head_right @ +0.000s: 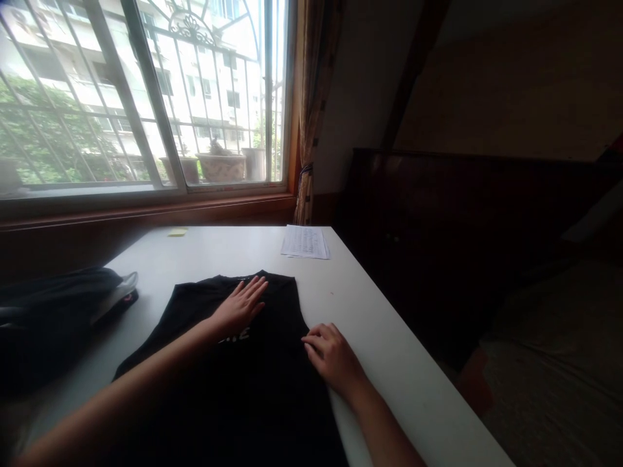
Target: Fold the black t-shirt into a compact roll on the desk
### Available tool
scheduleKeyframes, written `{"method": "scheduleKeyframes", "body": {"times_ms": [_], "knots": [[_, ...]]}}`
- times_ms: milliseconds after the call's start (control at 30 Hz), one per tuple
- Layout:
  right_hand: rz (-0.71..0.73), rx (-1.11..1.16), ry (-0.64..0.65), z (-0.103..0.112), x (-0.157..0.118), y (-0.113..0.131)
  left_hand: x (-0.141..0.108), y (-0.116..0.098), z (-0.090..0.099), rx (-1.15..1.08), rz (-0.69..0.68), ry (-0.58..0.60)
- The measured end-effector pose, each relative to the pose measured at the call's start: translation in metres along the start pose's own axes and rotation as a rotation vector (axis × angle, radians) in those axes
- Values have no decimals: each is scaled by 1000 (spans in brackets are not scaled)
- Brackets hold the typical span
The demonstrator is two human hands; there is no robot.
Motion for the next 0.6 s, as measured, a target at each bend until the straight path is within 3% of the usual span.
{"method": "scheduleKeyframes", "body": {"times_ms": [200,267,400,500,600], "knots": [[11,-19,8,1,0,1,-95,113,28,79,332,60],[18,-29,4,0,1,-1,-122,136,30,122,360,63],[22,-39,-30,-2,8,0,-154,139,27,150,269,111],[-3,9,-38,-8,18,8,-156,123,26,180,236,127],[-31,35,40,-19,32,23,-147,111,23,209,302,152]]}}
Point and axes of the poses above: each hand's wrist, its own x-axis towards the middle knuckle, its own z-axis out of the back of the hand, y = z × x, the point moved 3 cm from there along x, towards the middle knuckle, and after that the axes turned 2 degrees about x, right-handed, at the moved point
